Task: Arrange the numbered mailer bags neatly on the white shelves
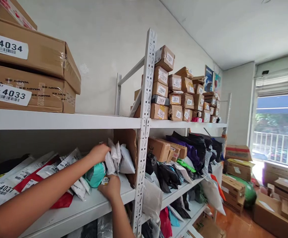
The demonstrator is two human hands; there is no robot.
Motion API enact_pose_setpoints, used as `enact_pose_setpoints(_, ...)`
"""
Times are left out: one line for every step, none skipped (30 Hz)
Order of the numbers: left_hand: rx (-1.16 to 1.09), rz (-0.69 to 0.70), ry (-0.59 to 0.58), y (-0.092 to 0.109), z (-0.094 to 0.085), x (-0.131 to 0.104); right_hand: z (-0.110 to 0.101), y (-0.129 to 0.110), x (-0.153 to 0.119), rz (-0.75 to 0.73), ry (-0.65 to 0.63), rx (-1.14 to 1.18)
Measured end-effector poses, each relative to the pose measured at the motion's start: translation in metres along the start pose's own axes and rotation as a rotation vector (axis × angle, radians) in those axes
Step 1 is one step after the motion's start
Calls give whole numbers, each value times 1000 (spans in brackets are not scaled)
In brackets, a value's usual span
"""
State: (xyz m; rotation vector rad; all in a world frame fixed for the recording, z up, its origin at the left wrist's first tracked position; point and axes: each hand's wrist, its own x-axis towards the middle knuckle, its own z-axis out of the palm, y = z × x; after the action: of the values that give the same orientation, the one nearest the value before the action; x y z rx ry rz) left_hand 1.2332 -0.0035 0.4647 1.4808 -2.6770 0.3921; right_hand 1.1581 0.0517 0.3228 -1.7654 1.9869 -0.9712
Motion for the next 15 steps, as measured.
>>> enact_pose_setpoints(9, 4, -20, 4, -1, 1, 6, -7, -4, -31, -11, -24)
enact_pose_setpoints(16, 11, -37, 6, -1, 3, 12, -15, -9, -60, -29, -64)
enact_pose_setpoints(20, 21, -51, 8, -1, 3, 17, -23, -13, -84, -50, -110)
enact_pose_setpoints(20, 34, -59, 7, -1, 3, 22, -30, -17, -93, -70, -152)
enact_pose_setpoints(15, 48, -65, 5, 0, 3, 26, -35, -20, -91, -83, -175)
enact_pose_setpoints(1, 64, -73, 1, 0, 2, 29, -39, -22, -85, -83, -175)
enact_pose_setpoints(-25, 81, -84, -5, 1, 0, 31, -41, -24, -77, -74, -159)
enact_pose_setpoints(-64, 97, -103, -12, 2, -1, 32, -41, -25, -68, -51, -128)
enact_pose_setpoints(-114, 109, -130, -21, 3, -3, 32, -39, -26, -59, -21, -91)
enact_pose_setpoints(-173, 115, -162, -30, 4, -5, 32, -37, -27, -56, 9, -56)
enact_pose_setpoints(-233, 111, -198, -39, 6, -7, 31, -35, -27, -57, 30, -30)
enact_pose_setpoints(-286, 89, -230, -48, 9, -10, 30, -32, -26, -60, 41, -17)
enact_pose_setpoints(-328, 48, -257, -55, 12, -12, 28, -30, -25, -62, 45, -12)
enact_pose_setpoints(-359, -6, -272, -62, 16, -15, 27, -29, -24, -61, 41, -12)
enact_pose_setpoints(-383, -62, -279, -67, 19, -18, 25, -27, -23, -55, 30, -12)
